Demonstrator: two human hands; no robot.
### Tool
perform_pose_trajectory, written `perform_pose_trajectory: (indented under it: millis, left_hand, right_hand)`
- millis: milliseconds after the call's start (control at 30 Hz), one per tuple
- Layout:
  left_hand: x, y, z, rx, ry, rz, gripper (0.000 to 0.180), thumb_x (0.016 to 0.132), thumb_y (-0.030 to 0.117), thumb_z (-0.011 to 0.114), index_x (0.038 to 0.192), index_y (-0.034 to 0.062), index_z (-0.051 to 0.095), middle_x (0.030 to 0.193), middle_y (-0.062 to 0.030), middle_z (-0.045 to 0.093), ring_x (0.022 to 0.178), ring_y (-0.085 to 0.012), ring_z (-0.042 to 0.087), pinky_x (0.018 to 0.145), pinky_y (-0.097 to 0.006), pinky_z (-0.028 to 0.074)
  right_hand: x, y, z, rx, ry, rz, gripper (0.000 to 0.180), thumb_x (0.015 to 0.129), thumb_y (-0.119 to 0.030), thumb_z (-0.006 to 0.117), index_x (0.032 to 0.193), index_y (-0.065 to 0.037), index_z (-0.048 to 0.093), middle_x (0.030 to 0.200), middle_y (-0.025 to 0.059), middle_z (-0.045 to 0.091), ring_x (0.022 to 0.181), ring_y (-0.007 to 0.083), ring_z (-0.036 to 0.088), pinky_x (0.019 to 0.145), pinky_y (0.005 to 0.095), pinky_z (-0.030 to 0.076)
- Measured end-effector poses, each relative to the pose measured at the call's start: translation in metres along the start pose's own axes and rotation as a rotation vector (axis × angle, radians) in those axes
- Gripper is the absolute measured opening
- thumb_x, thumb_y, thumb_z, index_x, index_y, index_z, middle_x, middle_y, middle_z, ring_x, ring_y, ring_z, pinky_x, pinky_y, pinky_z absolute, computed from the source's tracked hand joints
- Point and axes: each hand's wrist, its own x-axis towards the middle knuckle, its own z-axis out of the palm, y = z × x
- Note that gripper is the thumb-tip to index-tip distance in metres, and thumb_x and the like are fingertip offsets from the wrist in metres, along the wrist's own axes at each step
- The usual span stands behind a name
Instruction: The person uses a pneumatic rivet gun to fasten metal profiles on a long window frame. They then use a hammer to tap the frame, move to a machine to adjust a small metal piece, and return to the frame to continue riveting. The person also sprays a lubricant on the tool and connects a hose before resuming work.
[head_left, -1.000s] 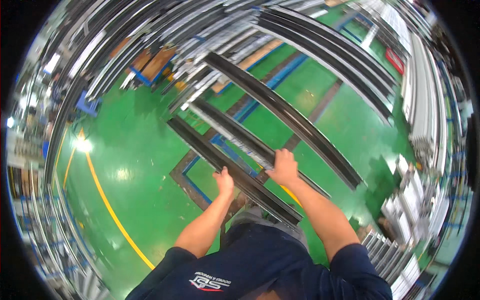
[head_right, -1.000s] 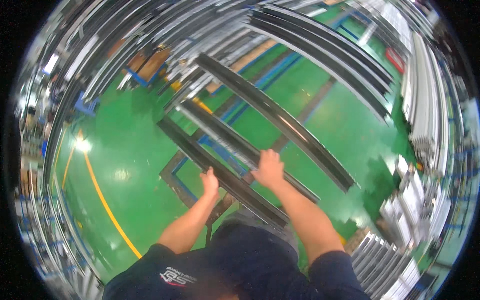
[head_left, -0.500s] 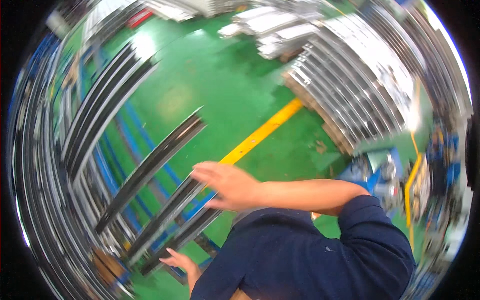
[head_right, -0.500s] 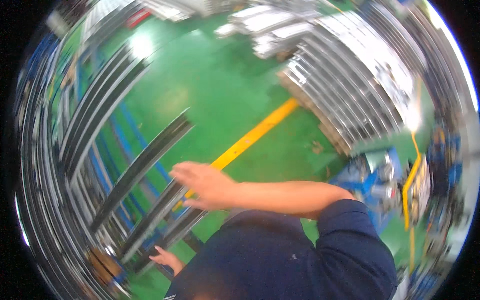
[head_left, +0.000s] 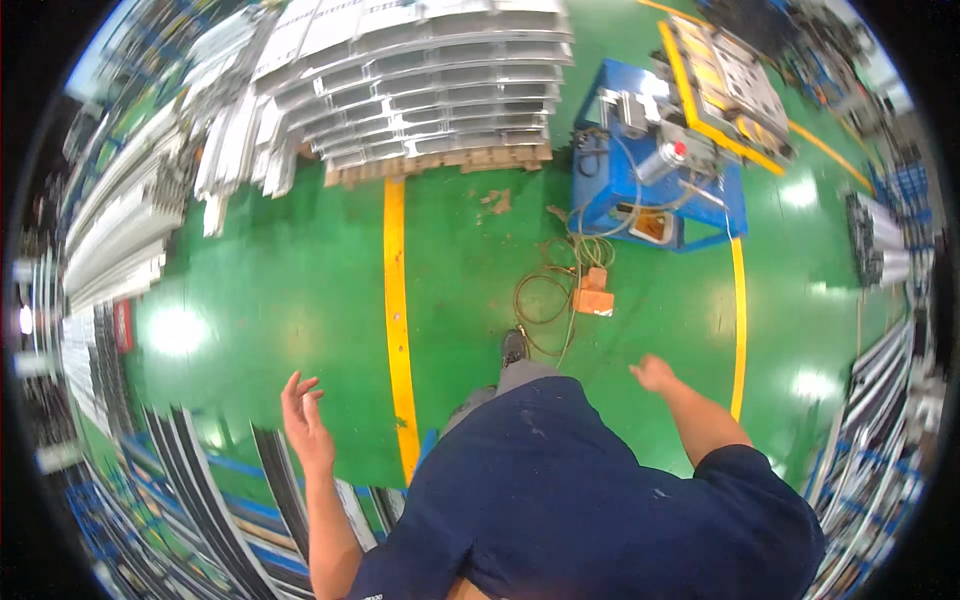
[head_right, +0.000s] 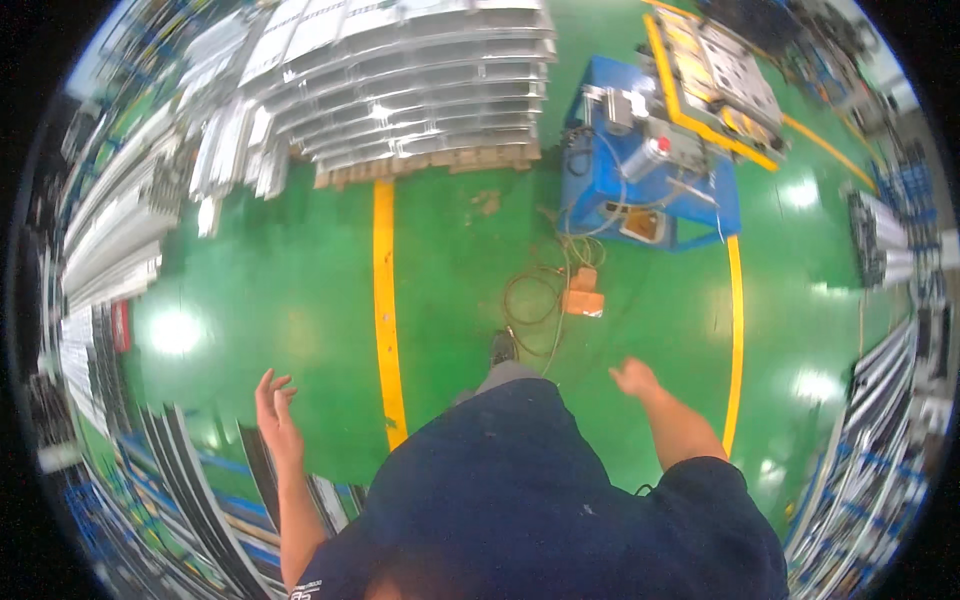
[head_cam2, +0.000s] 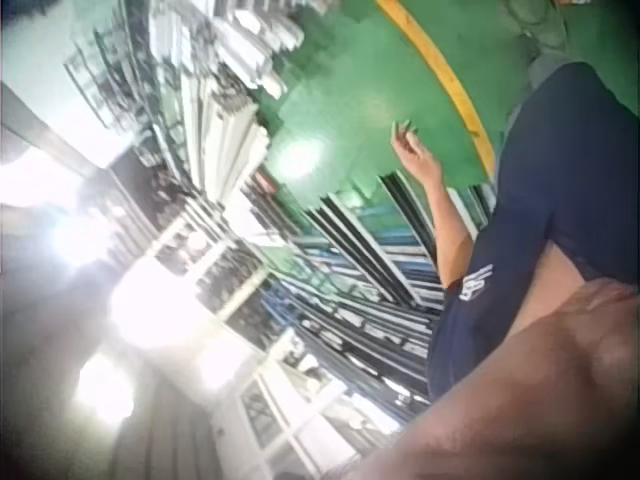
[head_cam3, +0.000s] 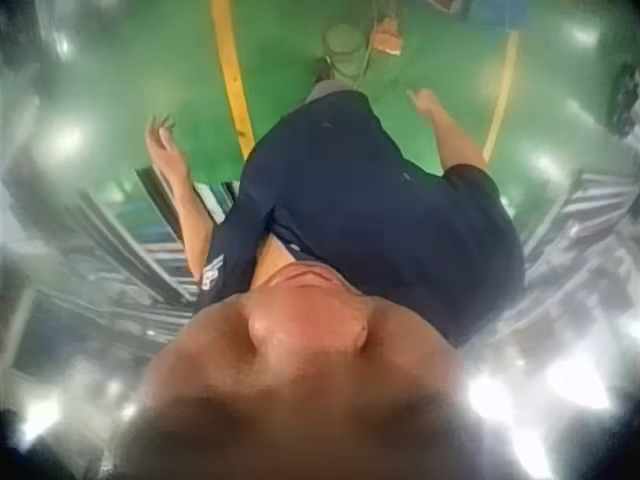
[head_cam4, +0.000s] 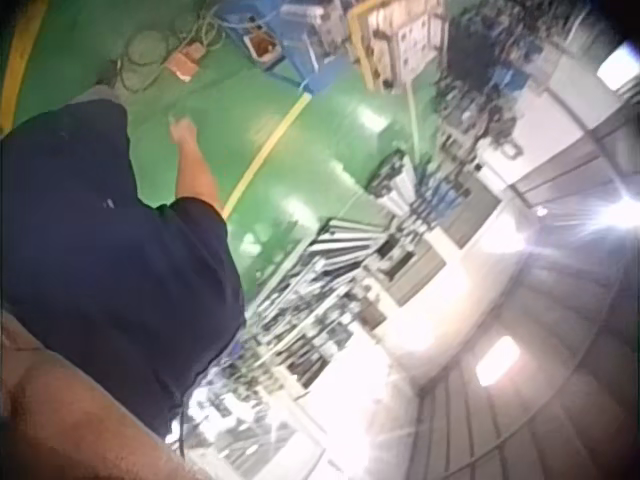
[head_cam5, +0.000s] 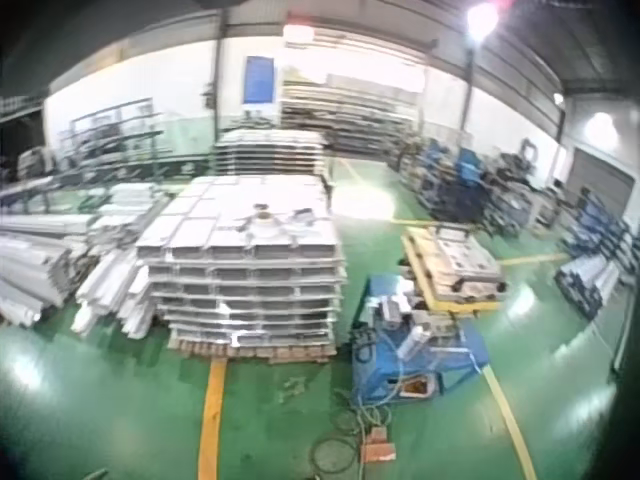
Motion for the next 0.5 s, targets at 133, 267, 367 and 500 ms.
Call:
perform_pose_trajectory:
  millis: [133,267,367,500]
  left_hand:
    - [0.049,-0.004,0.074,0.128,-0.234,-0.04,0.039,0.103,0.017,0.054,0.139,0.002,0.051,0.119,-0.012,0.066,0.1,-0.0208,0.063,0.091,-0.035,0.05]
    - [0.064,-0.003,0.136,0.538,-0.726,0.271,0.044,0.096,0.018,0.064,0.136,0.0032,0.053,0.115,-0.0135,0.071,0.094,-0.0286,0.069,0.086,-0.041,0.054]
    - [0.098,0.001,0.151,0.636,-0.963,0.097,0.044,0.094,0.021,0.067,0.134,0.0045,0.056,0.117,-0.0134,0.071,0.097,-0.0295,0.069,0.086,-0.042,0.055]
    - [0.178,-0.009,0.186,0.687,-1.175,0.097,0.045,0.094,0.025,0.068,0.133,0.0046,0.058,0.118,-0.0127,0.071,0.099,-0.0296,0.07,0.086,-0.042,0.055]
  right_hand:
    - [-0.042,0.061,0.074,0.121,-0.182,0.278,0.062,0.092,-0.055,0.06,0.106,0.004,0.072,0.112,0.0291,0.068,0.109,0.0462,0.064,0.098,0.0486,0.05]
    - [-0.046,0.07,0.117,0.219,-0.157,0.18,0.061,0.091,-0.053,0.063,0.11,0.003,0.071,0.113,0.0276,0.069,0.109,0.0433,0.065,0.096,0.0462,0.052]
    - [-0.038,-0.015,0.069,0.557,-0.02,0.29,0.057,0.091,-0.05,0.065,0.116,0.001,0.069,0.113,0.025,0.071,0.108,0.0386,0.067,0.095,0.0447,0.052]
    - [-0.023,-0.096,0.026,0.793,0.095,0.375,0.056,0.092,-0.047,0.067,0.123,0.0,0.065,0.115,0.0226,0.071,0.107,0.035,0.068,0.094,0.0432,0.053]
